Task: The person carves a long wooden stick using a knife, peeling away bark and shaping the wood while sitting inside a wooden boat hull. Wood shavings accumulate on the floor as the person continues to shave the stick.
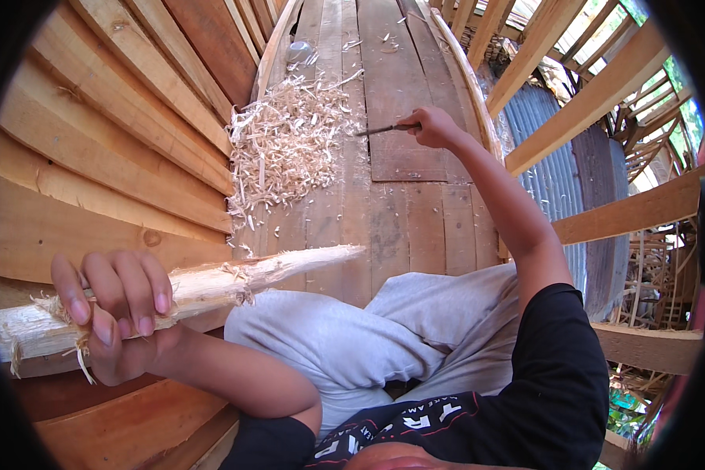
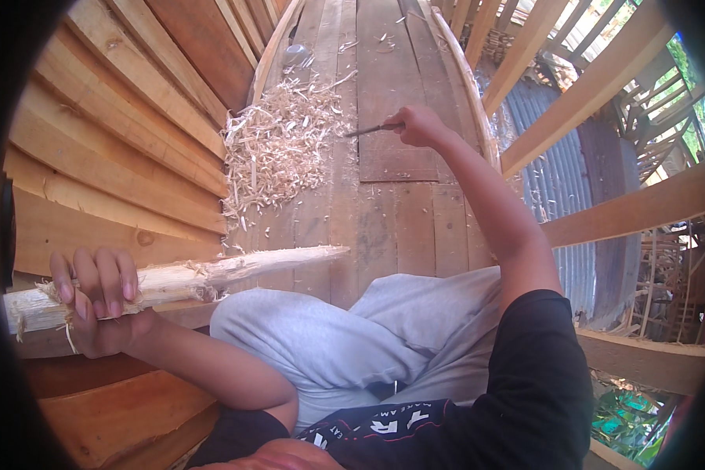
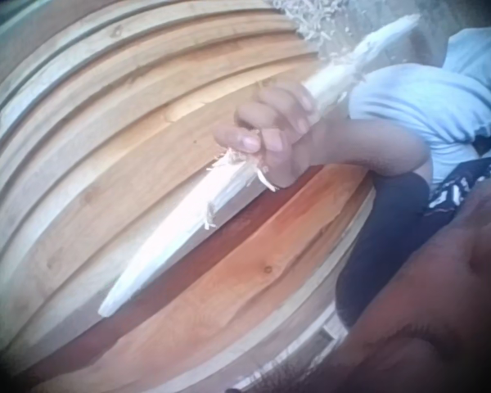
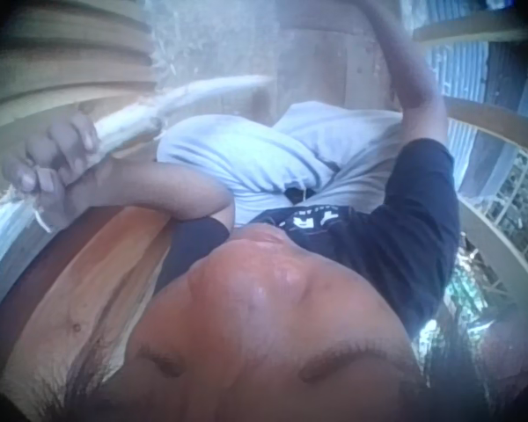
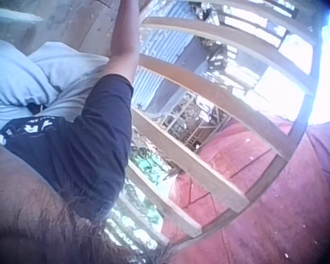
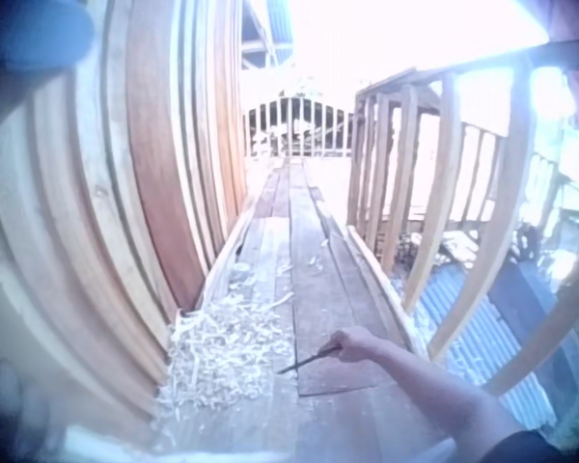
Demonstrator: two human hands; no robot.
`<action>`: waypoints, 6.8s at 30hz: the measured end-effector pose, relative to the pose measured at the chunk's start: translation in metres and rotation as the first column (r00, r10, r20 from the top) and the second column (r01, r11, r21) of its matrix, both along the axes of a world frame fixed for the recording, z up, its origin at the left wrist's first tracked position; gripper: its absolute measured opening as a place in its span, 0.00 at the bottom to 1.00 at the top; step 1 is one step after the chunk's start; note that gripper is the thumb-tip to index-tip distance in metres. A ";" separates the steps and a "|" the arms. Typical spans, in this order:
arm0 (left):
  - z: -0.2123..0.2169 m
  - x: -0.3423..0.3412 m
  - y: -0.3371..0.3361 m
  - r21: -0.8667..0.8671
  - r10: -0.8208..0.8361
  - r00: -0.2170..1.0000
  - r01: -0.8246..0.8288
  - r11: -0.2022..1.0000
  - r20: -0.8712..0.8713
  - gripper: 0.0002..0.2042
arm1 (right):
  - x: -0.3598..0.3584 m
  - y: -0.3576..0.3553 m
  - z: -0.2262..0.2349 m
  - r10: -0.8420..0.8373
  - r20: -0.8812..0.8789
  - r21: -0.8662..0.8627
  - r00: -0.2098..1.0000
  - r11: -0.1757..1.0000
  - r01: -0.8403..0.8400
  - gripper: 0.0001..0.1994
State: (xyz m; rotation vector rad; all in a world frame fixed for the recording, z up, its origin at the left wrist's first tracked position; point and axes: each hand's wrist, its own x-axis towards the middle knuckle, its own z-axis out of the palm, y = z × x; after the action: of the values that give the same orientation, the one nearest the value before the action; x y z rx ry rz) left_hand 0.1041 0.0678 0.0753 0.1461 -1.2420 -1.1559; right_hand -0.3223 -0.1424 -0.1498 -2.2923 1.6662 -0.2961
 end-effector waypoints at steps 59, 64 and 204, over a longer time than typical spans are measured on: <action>0.004 0.025 0.007 -0.085 -0.035 0.997 0.041 0.996 0.065 0.11 | 0.153 0.105 -0.070 0.576 -0.198 -0.041 0.793 0.804 -0.593 0.33; 0.004 0.026 0.007 -0.077 -0.032 0.998 0.037 0.996 0.062 0.11 | 0.171 0.108 -0.076 0.650 -0.158 0.006 0.744 0.754 -0.657 0.32; -0.058 -0.124 -0.037 0.076 0.352 0.934 -0.348 0.934 -0.057 0.09 | 0.107 0.150 0.041 -0.458 0.331 0.434 0.825 0.850 0.298 0.27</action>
State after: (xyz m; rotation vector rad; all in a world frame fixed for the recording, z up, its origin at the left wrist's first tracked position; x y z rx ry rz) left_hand -0.0202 0.0305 0.0169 0.3592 -1.0648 -0.8822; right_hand -0.2152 0.0078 -0.1093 -1.4753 1.7560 -0.4850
